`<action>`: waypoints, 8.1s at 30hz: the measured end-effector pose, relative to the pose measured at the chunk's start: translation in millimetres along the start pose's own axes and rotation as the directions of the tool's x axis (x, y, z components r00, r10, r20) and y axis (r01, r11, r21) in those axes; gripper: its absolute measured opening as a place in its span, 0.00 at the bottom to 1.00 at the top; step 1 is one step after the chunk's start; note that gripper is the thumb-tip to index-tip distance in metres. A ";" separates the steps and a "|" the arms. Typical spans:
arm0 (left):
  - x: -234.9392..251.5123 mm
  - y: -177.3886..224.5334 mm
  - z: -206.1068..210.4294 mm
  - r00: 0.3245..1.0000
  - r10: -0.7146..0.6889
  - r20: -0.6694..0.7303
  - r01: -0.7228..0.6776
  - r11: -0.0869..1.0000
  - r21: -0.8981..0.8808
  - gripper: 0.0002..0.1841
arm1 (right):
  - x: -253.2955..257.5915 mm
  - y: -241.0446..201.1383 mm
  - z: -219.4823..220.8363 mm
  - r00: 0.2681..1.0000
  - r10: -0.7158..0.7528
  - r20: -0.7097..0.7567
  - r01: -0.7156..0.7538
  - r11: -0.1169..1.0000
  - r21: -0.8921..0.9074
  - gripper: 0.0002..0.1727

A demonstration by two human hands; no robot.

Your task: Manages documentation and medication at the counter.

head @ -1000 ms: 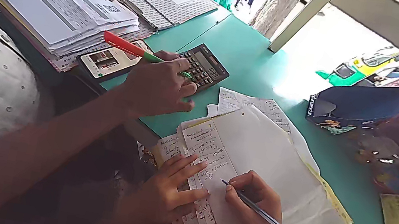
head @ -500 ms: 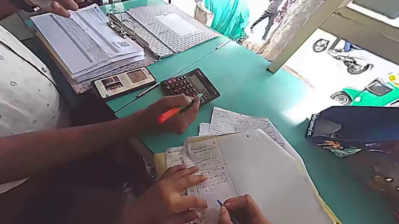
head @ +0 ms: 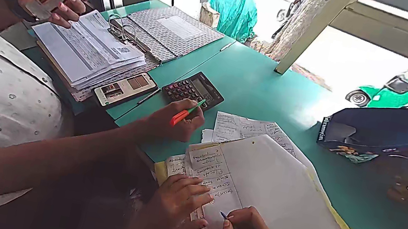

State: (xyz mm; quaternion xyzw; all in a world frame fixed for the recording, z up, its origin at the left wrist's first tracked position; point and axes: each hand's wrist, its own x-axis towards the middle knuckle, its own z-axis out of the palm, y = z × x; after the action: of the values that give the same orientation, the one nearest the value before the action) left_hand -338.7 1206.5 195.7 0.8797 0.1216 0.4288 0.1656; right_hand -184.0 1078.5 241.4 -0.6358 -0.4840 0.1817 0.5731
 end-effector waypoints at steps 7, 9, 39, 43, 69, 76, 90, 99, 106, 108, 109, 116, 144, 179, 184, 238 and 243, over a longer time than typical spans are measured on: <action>10.6 -9.2 -1.6 0.996 0.090 -0.022 -0.090 0.996 0.016 0.17 | -0.2 -2.6 -2.4 0.999 0.033 0.023 -0.033 0.999 0.005 0.06; 14.7 -12.5 0.3 0.996 0.088 -0.026 -0.088 0.996 0.000 0.17 | 1.3 -3.7 -2.0 0.999 0.039 0.013 -0.039 0.999 0.020 0.07; 13.6 -14.1 5.4 1.000 -0.025 0.019 0.026 0.999 -0.032 0.16 | 17.0 0.7 12.2 0.996 0.077 -0.048 -0.084 0.980 -0.180 0.06; 14.4 -15.0 3.8 0.999 -0.021 0.029 0.022 0.999 -0.027 0.17 | 17.6 0.1 11.5 0.993 0.093 -0.079 -0.103 0.984 -0.145 0.06; 15.0 -14.9 3.8 0.999 -0.021 0.039 0.022 1.000 -0.023 0.18 | 16.0 1.8 12.3 0.987 0.085 -0.135 -0.108 0.980 -0.170 0.05; 15.0 -14.6 4.1 0.999 -0.022 0.038 0.022 1.000 -0.020 0.18 | 20.5 -2.5 7.9 0.992 0.095 -0.086 -0.113 0.965 -0.237 0.04; 15.4 -14.6 3.7 0.999 -0.027 0.037 0.027 1.000 -0.008 0.18 | 18.8 2.3 8.4 0.992 0.077 -0.099 -0.097 0.971 -0.218 0.04; 15.2 -14.2 3.4 0.999 -0.025 0.040 0.025 1.000 -0.005 0.18 | 19.2 2.5 9.7 0.991 0.074 -0.108 -0.097 0.967 -0.235 0.04; 15.4 -14.0 3.4 0.999 -0.030 0.042 0.031 0.999 -0.013 0.18 | 19.4 1.7 9.3 0.991 0.082 -0.105 -0.106 0.963 -0.248 0.04; 15.3 -13.7 2.4 0.998 -0.031 0.053 0.032 0.999 -0.018 0.18 | 18.1 1.5 8.6 0.991 0.093 -0.096 -0.113 0.965 -0.238 0.04; 15.5 -14.4 2.1 0.998 -0.029 0.055 0.031 0.999 -0.021 0.18 | 18.1 1.6 8.5 0.991 0.093 -0.095 -0.114 0.965 -0.235 0.05; 15.7 -14.1 3.2 0.998 -0.028 0.047 0.029 0.999 -0.019 0.18 | 27.6 -8.4 -3.5 0.985 0.147 -0.095 -0.155 0.983 -0.094 0.04; 14.9 -15.1 3.0 0.998 -0.031 0.050 0.032 0.999 -0.012 0.18 | 25.8 7.2 -4.5 0.996 0.082 -0.029 -0.086 0.971 -0.224 0.04; 13.1 -16.4 1.5 0.997 -0.052 0.063 0.058 0.994 -0.090 0.17 | 15.4 -3.4 11.6 0.998 0.057 0.002 -0.056 0.986 -0.156 0.05; 24.3 -21.4 -3.2 0.997 -0.041 0.063 0.046 0.996 -0.071 0.18 | 15.0 -1.7 14.3 0.995 0.088 -0.045 -0.094 0.985 -0.142 0.06; 13.2 -16.4 3.6 0.999 -0.021 0.037 0.022 0.999 -0.044 0.18 | 19.8 3.6 3.1 0.989 0.087 -0.122 -0.114 0.964 -0.240 0.04; 13.1 -16.8 3.0 0.999 -0.019 0.040 0.021 0.999 -0.041 0.18 | 19.5 4.6 3.1 0.984 0.089 -0.156 -0.123 0.968 -0.219 0.03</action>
State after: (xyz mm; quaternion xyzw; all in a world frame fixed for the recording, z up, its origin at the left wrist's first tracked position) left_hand -329.6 1225.9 196.6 0.8832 0.1184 0.4119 0.1904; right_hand -175.4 1096.9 242.7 -0.7337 -0.4240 0.1090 0.5197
